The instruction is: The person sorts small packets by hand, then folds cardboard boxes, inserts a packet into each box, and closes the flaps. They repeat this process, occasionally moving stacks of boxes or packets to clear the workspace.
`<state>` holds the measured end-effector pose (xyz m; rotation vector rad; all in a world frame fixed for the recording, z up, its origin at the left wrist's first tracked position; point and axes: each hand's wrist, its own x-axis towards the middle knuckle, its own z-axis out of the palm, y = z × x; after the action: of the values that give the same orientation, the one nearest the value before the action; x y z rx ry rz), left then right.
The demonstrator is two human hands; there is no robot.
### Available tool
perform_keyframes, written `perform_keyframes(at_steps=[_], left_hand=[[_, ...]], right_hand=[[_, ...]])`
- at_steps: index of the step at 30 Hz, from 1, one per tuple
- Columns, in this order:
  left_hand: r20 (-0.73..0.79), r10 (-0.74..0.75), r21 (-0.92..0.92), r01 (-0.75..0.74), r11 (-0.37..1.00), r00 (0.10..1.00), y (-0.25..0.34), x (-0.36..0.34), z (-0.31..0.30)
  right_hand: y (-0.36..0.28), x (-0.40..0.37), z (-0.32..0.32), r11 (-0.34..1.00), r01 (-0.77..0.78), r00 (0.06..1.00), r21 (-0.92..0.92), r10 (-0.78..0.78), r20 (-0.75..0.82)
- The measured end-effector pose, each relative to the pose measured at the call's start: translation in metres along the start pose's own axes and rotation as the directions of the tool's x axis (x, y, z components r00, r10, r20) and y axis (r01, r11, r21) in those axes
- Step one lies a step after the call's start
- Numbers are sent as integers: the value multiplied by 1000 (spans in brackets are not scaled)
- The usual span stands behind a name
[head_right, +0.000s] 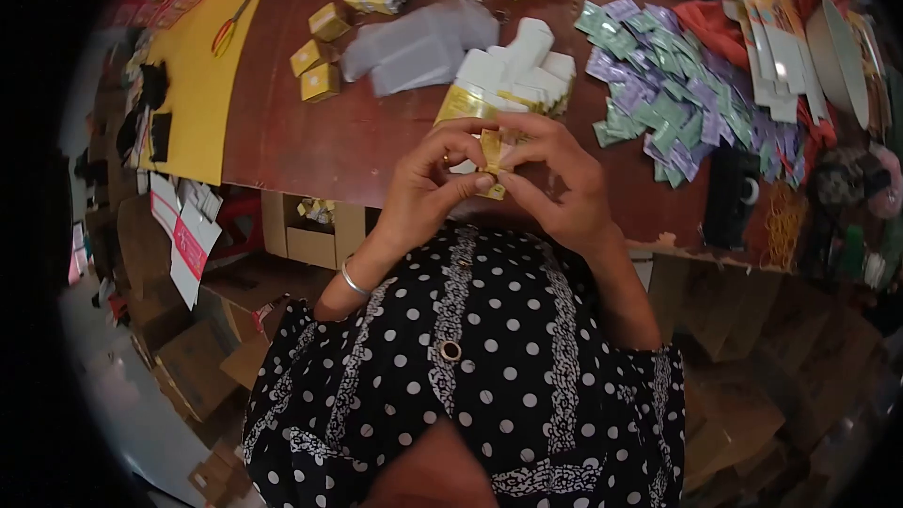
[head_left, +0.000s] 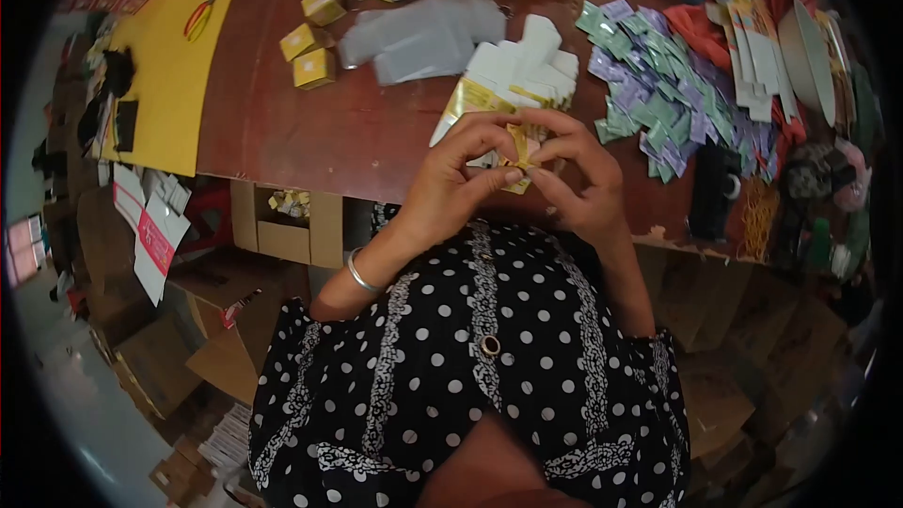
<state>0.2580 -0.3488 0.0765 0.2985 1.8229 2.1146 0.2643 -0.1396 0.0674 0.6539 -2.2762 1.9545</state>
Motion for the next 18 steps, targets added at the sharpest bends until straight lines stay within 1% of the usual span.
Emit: perform_keyframes(at_steps=[1, 2, 3, 4, 5, 6, 7, 8, 10, 11, 12, 13, 14, 15, 16, 18], left_hand=[[-39, 16, 28, -15, 1000, 999, 5, -2, -14], [-143, 138, 284, -93, 954, 980, 8, -5, -29], [-205, 270, 520, -129, 844, 941, 11, -7, -43], [-240, 405, 689, -139, 711, 882, 17, -6, -62], [-263, 452, 779, -89, 621, 852, 19, -7, -81], [-271, 499, 851, -37, 523, 823, 18, -7, -100], [-274, 501, 883, 9, 469, 821, 6, -6, -121], [-263, 494, 880, -3, 474, 828, 6, -2, -126], [-196, 615, 980, 138, 141, 764, 6, 7, -122], [-164, 624, 981, 62, 182, 764, 11, 12, -114], [-157, 617, 979, 42, 197, 771, 9, 15, -101], [-265, 451, 873, 14, 487, 852, 5, 18, -82], [-313, 253, 685, 33, 728, 915, 0, 22, -64], [-181, 247, 797, -5, 604, 952, -8, 27, -50], [-177, 246, 794, -10, 608, 953, -14, 30, -35], [-77, 282, 947, -18, 320, 956, -21, 32, -11]], right_hand=[[-4, 0, 3, 989, -44, 994, 142, 57, -95], [-8, -2, 2, 956, -88, 974, 280, 141, -177], [-7, -1, -4, 961, -89, 953, 261, 158, -258], [-6, -1, -13, 967, -95, 922, 236, 175, -345], [-1, -3, -22, 976, -124, 892, 179, 188, -411], [4, -6, -28, 977, -122, 889, 177, 187, -418], [10, -8, -33, 971, -167, 877, 171, 225, -424], [12, -11, -37, 963, -217, 862, 163, 267, -432], [10, -12, -33, 961, -222, 856, 168, 274, -438], [9, -11, -30, 960, -214, 862, 178, 271, -428], [11, -13, -29, 959, -208, 864, 191, 271, -424], [11, -16, -27, 959, -220, 856, 179, 278, -436], [10, -17, -25, 954, -235, 858, 184, 292, -422], [9, -17, -24, 950, -245, 863, 191, 304, -404], [7, -18, -23, 951, -248, 860, 187, 304, -409], [4, -20, -21, 945, -266, 857, 189, 322, -404]])
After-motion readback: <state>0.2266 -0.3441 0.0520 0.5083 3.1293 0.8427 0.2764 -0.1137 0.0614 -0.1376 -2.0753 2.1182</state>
